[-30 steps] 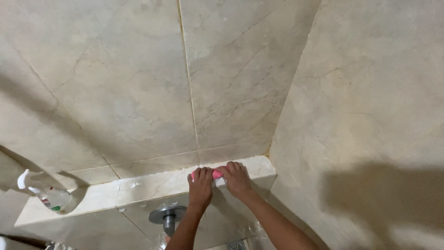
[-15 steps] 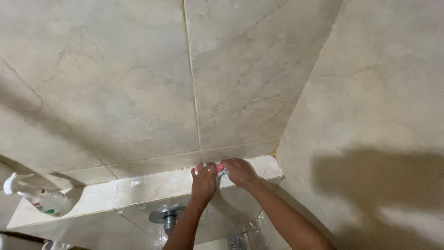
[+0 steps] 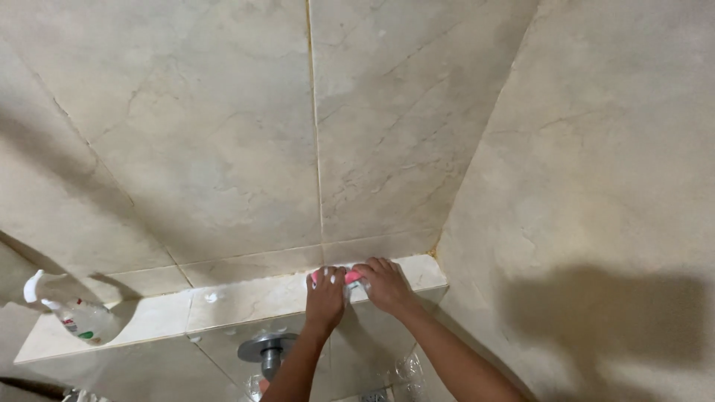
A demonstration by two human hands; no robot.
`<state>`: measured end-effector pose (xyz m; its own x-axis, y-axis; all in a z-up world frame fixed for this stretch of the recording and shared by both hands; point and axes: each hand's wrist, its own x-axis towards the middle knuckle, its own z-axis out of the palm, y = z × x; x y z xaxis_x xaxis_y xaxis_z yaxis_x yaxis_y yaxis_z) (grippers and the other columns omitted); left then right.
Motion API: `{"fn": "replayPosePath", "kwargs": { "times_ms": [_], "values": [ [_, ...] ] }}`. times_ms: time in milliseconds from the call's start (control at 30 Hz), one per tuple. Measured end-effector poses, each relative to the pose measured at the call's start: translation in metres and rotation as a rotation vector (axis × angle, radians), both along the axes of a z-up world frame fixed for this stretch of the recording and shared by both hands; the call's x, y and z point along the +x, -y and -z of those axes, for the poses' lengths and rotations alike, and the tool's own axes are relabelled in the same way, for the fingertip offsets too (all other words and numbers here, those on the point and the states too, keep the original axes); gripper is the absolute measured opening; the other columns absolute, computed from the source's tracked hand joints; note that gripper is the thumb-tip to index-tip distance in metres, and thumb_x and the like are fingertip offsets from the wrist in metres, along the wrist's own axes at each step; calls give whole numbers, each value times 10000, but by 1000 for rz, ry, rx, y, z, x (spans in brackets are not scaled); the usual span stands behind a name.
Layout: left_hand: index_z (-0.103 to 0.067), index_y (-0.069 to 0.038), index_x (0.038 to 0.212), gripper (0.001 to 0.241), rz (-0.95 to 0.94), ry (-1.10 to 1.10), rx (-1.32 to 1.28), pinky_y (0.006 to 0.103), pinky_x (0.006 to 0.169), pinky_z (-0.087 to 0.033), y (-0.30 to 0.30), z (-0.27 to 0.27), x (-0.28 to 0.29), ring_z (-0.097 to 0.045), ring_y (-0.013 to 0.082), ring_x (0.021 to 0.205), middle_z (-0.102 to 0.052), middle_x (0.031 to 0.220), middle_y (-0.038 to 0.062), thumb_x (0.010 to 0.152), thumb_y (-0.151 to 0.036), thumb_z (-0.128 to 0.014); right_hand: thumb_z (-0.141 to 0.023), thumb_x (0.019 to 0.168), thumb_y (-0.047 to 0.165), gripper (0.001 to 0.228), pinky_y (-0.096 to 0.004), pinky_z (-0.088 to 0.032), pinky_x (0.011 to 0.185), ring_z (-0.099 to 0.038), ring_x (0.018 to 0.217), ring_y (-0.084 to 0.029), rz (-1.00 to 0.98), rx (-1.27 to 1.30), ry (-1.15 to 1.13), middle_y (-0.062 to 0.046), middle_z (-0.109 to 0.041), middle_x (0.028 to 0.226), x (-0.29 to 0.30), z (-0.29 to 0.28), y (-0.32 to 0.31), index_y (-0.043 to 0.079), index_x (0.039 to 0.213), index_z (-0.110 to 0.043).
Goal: The person scrubs a tiled bathroom ledge with a pink sponge. They then pick up a spray bottle, apply liquid to the sponge, and proceed to scrub the closed lid of a white toilet.
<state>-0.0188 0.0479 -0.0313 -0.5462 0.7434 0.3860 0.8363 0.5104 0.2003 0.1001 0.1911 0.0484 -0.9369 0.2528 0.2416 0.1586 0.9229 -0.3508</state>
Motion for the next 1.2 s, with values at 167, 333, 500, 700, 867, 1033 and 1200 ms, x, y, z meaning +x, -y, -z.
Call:
{"fn": "replayPosePath", "kwargs": {
  "times_ms": [167,333,500,700,867,1033,1200],
  "values": [
    [-498,-85,1416,523,15,-75,119,624,1095,-274,13,-36,26,-426,359,1364,-534,1400,174,928,-256,-578,-656,935,220,390,-485,-374,1066,-508,1266,-295,18,1,-65,-76,-586,1295,13,-10,14,189,1324,-640],
    [-537,-103,1400,486,16,-82,164,599,1115,-284,12,-36,28,-424,345,1401,-559,1405,156,939,-237,-618,-673,940,197,362,-501,-379,1072,-497,1291,-322,19,49,-194,-97,-588,1327,13,10,12,156,1300,-663],
    [-568,-106,1376,458,-3,-26,192,607,1166,-264,6,-21,22,-405,325,1443,-564,1424,123,926,-170,-626,-635,874,34,356,-464,-418,1100,-565,1266,-333,24,9,-336,-122,-679,1298,2,30,9,92,1211,-734],
    [-461,-56,1482,631,-14,-64,92,634,1178,-194,-2,-7,14,-309,336,1486,-464,1531,135,860,-129,-537,-585,796,-45,451,-452,-430,1105,-596,1236,-318,40,93,-347,-115,-698,1262,-19,44,0,94,1187,-761],
    [-424,-78,1512,592,-33,-1,73,622,1211,-194,0,-17,18,-292,321,1510,-444,1557,114,930,-154,-496,-596,828,-2,408,-460,-423,1109,-591,1217,-301,50,103,-389,-88,-699,1237,-19,41,8,89,1201,-737],
    [-398,-84,1540,630,-56,-26,68,621,1203,-187,5,-17,24,-255,316,1531,-407,1591,105,921,-140,-505,-660,823,101,466,-638,-299,1118,-439,1344,-358,194,120,-149,-83,-590,1351,2,-14,48,165,1284,-683],
    [-364,-91,1537,730,-70,-41,-61,650,1184,-162,10,-11,36,-209,370,1506,-339,1608,112,860,-221,-607,-696,821,148,696,-655,-253,1112,-296,1425,-476,150,164,-143,-175,-413,1537,-2,32,44,142,1484,-488]
  ]
}}
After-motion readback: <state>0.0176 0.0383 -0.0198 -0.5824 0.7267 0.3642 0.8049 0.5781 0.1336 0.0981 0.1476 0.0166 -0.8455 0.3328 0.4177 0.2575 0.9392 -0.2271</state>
